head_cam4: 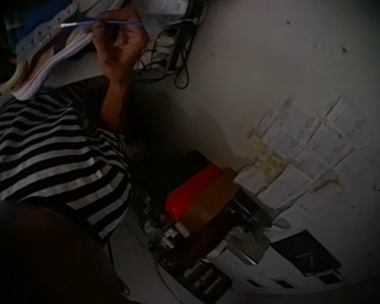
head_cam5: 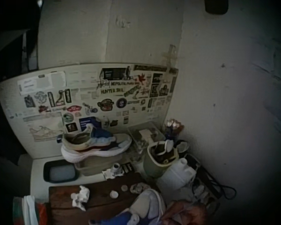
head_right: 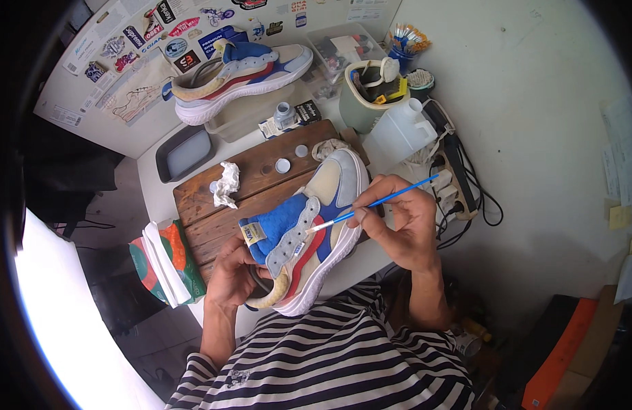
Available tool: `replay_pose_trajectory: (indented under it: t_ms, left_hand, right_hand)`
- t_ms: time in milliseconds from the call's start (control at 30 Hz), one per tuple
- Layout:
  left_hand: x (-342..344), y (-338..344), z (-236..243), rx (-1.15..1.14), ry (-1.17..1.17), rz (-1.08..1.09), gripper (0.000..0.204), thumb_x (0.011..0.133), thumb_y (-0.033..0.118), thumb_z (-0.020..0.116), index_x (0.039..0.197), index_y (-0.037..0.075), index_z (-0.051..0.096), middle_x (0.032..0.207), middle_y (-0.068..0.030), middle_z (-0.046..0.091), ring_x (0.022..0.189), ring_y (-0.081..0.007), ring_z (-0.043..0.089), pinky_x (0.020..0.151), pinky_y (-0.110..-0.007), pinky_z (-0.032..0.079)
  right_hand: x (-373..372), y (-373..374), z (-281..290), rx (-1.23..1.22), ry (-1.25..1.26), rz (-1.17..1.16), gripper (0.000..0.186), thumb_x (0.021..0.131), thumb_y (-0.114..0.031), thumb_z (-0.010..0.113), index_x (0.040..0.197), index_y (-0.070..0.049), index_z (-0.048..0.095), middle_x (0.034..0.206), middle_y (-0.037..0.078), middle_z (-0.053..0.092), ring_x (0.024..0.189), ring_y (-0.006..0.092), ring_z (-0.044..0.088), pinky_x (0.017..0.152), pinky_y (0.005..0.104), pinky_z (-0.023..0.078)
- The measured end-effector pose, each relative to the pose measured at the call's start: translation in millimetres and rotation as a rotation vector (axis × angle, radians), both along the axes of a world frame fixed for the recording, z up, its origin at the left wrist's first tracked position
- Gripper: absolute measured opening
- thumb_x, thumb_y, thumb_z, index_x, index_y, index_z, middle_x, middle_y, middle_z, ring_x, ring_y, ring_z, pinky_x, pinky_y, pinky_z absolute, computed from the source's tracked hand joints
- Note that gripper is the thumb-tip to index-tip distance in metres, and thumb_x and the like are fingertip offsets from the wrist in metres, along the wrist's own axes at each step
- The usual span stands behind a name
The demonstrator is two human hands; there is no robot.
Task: Apply white paint to the upper part of a sneaker using a small brush.
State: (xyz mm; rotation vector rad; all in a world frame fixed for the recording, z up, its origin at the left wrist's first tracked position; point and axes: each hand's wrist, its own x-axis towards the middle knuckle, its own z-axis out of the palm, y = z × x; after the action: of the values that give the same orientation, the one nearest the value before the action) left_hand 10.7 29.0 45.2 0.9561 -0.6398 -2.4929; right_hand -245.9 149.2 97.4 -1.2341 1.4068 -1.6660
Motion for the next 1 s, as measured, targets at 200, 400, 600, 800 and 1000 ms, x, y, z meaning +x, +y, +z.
replay_pose_trajectory:
  t_ms: [200, 400, 600, 800, 1000]
  left_hand:
    - [-1, 3, 2, -0.015, -0.020, 0.001, 0.045, 0.080, -0.008, 0.045, 0.125, -0.011, 0.051, 0.103, -0.0198, 0.066, 0.083, -0.0259, 0.072, 0.071, -0.036, 0.066]
    - [-1, 4, 1, -0.028, -0.028, -0.006, 0.045, 0.081, -0.008, 0.045, 0.125, -0.011, 0.050, 0.103, -0.0194, 0.066, 0.082, -0.0259, 0.071, 0.069, -0.035, 0.065]
    - [-1, 4, 1, -0.025, -0.019, -0.008, 0.046, 0.081, -0.008, 0.044, 0.126, -0.011, 0.050, 0.102, -0.0194, 0.066, 0.082, -0.0253, 0.071, 0.070, -0.035, 0.065]
    - [-1, 4, 3, -0.025, -0.017, -0.003, 0.046, 0.081, -0.008, 0.044, 0.127, -0.011, 0.050, 0.103, -0.0195, 0.066, 0.082, -0.0253, 0.071, 0.071, -0.035, 0.066]
    - [-3, 3, 2, -0.037, -0.020, -0.015, 0.047, 0.081, -0.007, 0.044, 0.128, -0.011, 0.049, 0.102, -0.0191, 0.067, 0.082, -0.0255, 0.072, 0.072, -0.036, 0.066]
  right_hand:
    - [7, 4, 1, 0.005, 0.053, -0.002, 0.009, 0.086, 0.005, 0.066, 0.094, 0.004, 0.063, 0.082, 0.010, 0.065, 0.074, 0.0145, 0.067, 0.066, 0.0242, 0.049]
    - [9, 4, -2, -0.010, 0.093, 0.011, 0.009, 0.085, 0.004, 0.066, 0.094, 0.004, 0.063, 0.082, 0.010, 0.065, 0.074, 0.0144, 0.067, 0.065, 0.0235, 0.050]
    - [9, 6, -1, -0.014, 0.111, -0.031, 0.009, 0.085, 0.004, 0.067, 0.093, 0.003, 0.064, 0.080, 0.009, 0.066, 0.071, 0.0110, 0.064, 0.062, 0.0219, 0.046]
    - [9, 5, 1, -0.028, 0.210, -0.029, 0.010, 0.084, 0.004, 0.068, 0.092, 0.001, 0.065, 0.080, 0.007, 0.067, 0.069, 0.0083, 0.059, 0.062, 0.0219, 0.044]
    - [15, 3, 3, -0.053, 0.249, -0.049, 0.010, 0.082, 0.003, 0.070, 0.090, 0.000, 0.065, 0.079, 0.006, 0.067, 0.067, 0.0078, 0.055, 0.060, 0.0216, 0.043]
